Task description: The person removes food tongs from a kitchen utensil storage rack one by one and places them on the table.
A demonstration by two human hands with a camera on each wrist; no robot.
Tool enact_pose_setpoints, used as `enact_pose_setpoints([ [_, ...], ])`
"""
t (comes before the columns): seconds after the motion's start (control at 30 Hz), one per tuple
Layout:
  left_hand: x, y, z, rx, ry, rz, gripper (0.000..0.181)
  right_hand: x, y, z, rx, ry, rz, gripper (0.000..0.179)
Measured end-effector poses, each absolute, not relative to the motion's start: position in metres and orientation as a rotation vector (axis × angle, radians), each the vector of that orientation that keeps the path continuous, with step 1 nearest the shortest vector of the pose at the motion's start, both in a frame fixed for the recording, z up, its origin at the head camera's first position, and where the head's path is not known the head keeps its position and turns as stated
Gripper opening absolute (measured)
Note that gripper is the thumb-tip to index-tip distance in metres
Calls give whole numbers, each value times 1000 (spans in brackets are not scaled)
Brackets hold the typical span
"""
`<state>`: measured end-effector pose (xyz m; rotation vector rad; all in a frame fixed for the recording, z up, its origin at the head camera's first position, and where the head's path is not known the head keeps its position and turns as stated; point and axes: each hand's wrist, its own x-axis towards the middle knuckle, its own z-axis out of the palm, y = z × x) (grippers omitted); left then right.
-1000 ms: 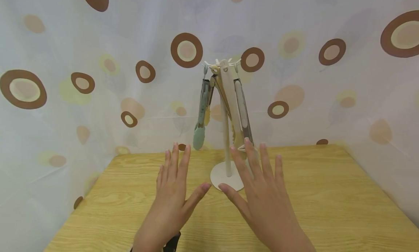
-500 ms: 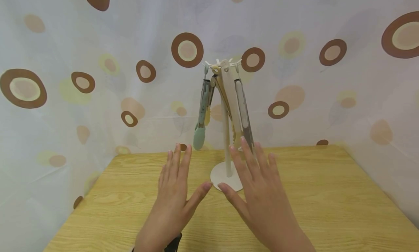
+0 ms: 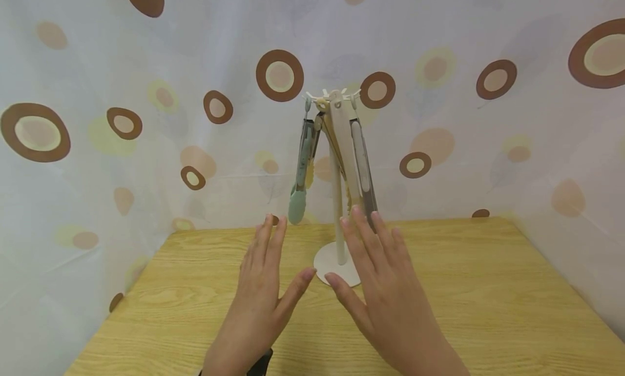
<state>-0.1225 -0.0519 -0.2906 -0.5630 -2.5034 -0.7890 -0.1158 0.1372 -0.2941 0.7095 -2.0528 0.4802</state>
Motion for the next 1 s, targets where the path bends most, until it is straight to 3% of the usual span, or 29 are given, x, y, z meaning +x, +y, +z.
enact_pose_setpoints([
  [1.0, -134, -49, -292, -675, -2170, -830, 55, -123, 136, -278, 887, -1746, 624, 51],
])
